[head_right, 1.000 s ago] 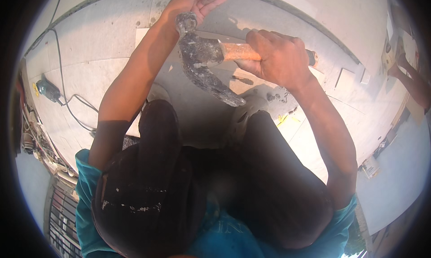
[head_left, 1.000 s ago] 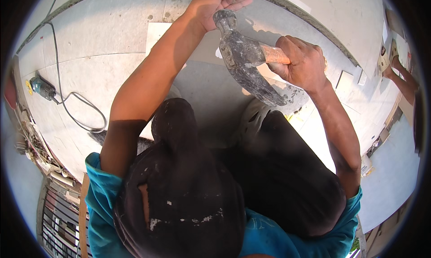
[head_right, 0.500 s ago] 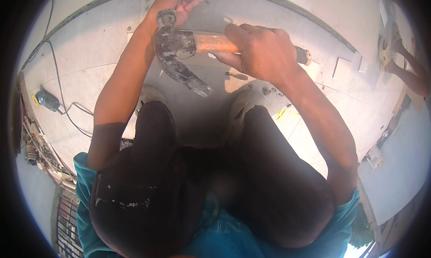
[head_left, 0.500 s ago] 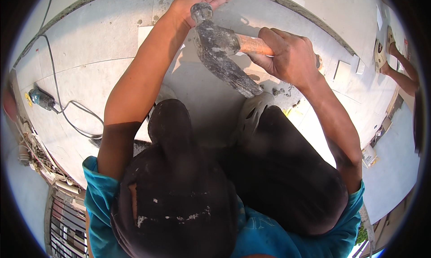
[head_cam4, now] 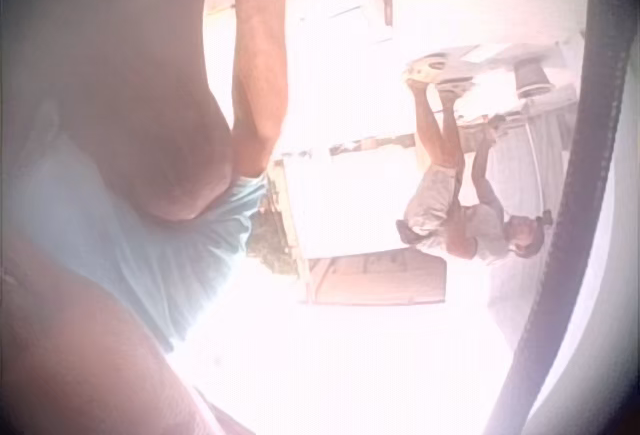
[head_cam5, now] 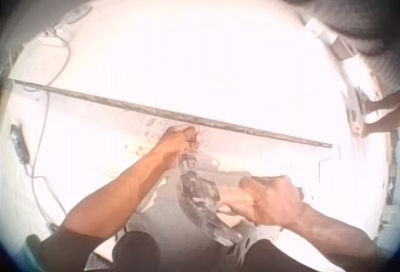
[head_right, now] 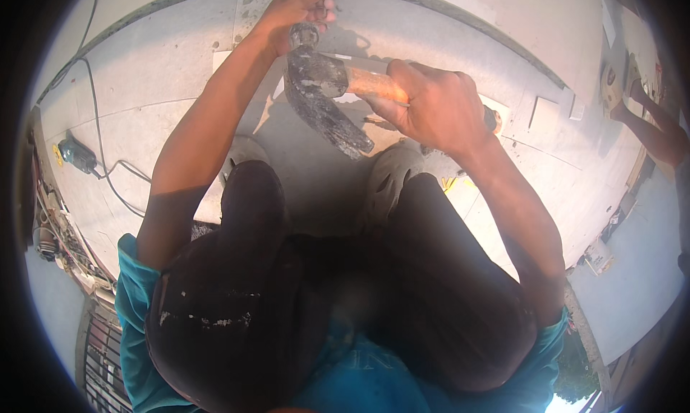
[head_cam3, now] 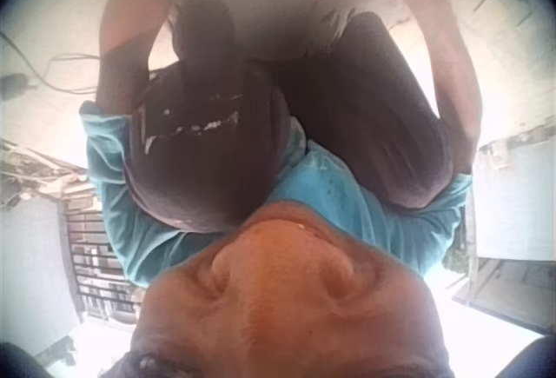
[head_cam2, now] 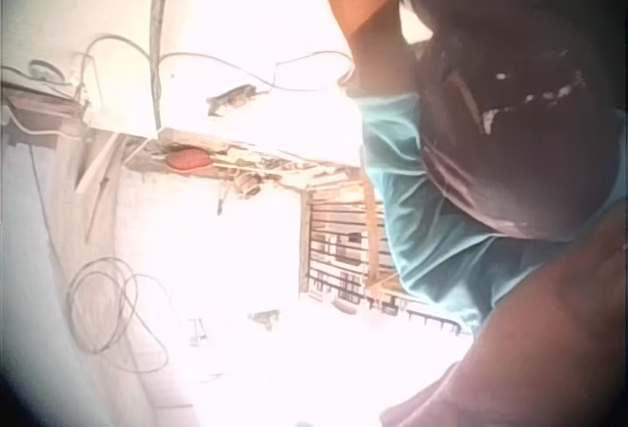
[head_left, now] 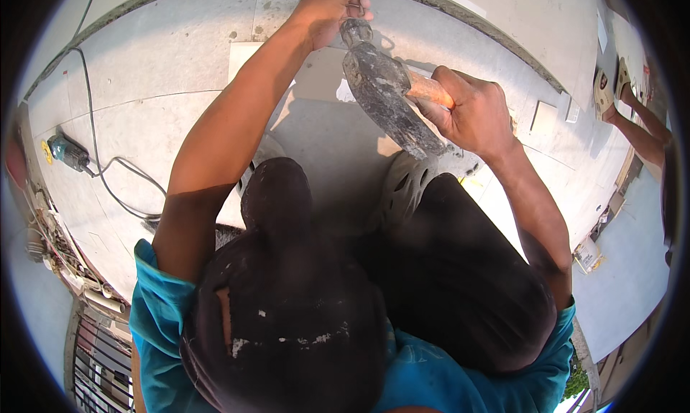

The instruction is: The person kneels on a tiled floor and installs white ceramic tiles. They position tiles, tap them with a hammer, and use an angle grinder to cut a tile to size before placing it.

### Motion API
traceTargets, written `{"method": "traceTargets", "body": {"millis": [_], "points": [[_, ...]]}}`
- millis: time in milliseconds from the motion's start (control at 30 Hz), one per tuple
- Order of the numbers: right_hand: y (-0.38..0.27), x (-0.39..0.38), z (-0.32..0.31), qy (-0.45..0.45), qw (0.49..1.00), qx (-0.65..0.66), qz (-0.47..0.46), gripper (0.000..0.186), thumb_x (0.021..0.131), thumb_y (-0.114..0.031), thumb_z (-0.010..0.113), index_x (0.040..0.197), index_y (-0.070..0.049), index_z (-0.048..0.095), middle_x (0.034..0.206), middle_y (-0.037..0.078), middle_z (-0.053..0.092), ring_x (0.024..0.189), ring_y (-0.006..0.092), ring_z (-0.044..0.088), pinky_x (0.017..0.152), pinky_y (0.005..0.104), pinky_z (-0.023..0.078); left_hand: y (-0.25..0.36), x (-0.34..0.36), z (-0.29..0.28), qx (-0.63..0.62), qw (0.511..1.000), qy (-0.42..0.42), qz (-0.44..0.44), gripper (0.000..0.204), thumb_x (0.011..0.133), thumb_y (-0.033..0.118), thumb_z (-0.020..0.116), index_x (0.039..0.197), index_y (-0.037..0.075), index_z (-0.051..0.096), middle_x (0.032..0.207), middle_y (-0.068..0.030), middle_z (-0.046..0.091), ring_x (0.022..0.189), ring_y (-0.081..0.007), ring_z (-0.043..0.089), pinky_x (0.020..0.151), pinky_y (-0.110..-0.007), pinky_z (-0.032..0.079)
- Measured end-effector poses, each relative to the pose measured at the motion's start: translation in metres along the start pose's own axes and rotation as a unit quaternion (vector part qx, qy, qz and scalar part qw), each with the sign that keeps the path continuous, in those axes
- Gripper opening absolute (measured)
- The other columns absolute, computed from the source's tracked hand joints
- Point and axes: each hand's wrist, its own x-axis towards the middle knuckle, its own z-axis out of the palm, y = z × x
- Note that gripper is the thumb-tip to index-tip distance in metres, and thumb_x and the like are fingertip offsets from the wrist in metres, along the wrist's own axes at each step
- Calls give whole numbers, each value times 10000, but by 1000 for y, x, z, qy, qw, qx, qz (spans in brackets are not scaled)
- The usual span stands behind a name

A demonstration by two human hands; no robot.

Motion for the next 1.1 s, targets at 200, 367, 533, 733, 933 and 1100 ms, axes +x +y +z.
{"method": "traceTargets", "body": {"millis": [200,367,533,733,933,1100], "points": [[-2,-14,1,40,999,1,-24,370,835,-440,702,806,-89,592,621,82,621,499,273,612,462,368,476,13,-5,0,28,999,-8,-17,205,982,205,555,1017,23,643,860,-61,634,743,-176,602,662,-301,511],[1,-24,3,73,996,-24,-47,416,752,-479,760,803,-113,569,579,23,580,495,222,588,427,341,449,-3,-1,0,-149,989,-5,-24,174,962,203,602,943,30,616,828,-33,606,742,-138,564,649,-284,477],[7,-33,2,59,997,-32,-42,394,752,-456,764,821,-118,573,624,14,598,516,200,600,429,329,448,6,-59,24,-45,998,-21,-37,286,979,205,552,1167,-1,613,985,-76,657,847,-214,653,755,-307,503],[12,-48,3,81,997,-10,-3,349,795,-404,746,768,-99,578,634,42,599,491,218,586,438,341,443,-29,-63,6,553,800,67,223,182,930,222,594,1046,136,704,1003,-72,661,796,-275,645,706,-386,512],[17,-97,30,37,992,47,108,319,824,-332,738,751,-65,580,594,101,575,502,292,585,482,367,455,-25,-46,18,676,631,-27,380,216,978,233,511,937,77,655,1339,-103,568,1213,-296,531,971,-413,449],[3,-108,54,34,980,95,169,306,820,-375,735,764,-108,595,592,77,592,507,290,594,467,379,456,-48,-17,12,649,601,-42,465,251,1011,235,446,982,33,592,1473,-176,420,1407,-319,333,1191,-443,220]]}}
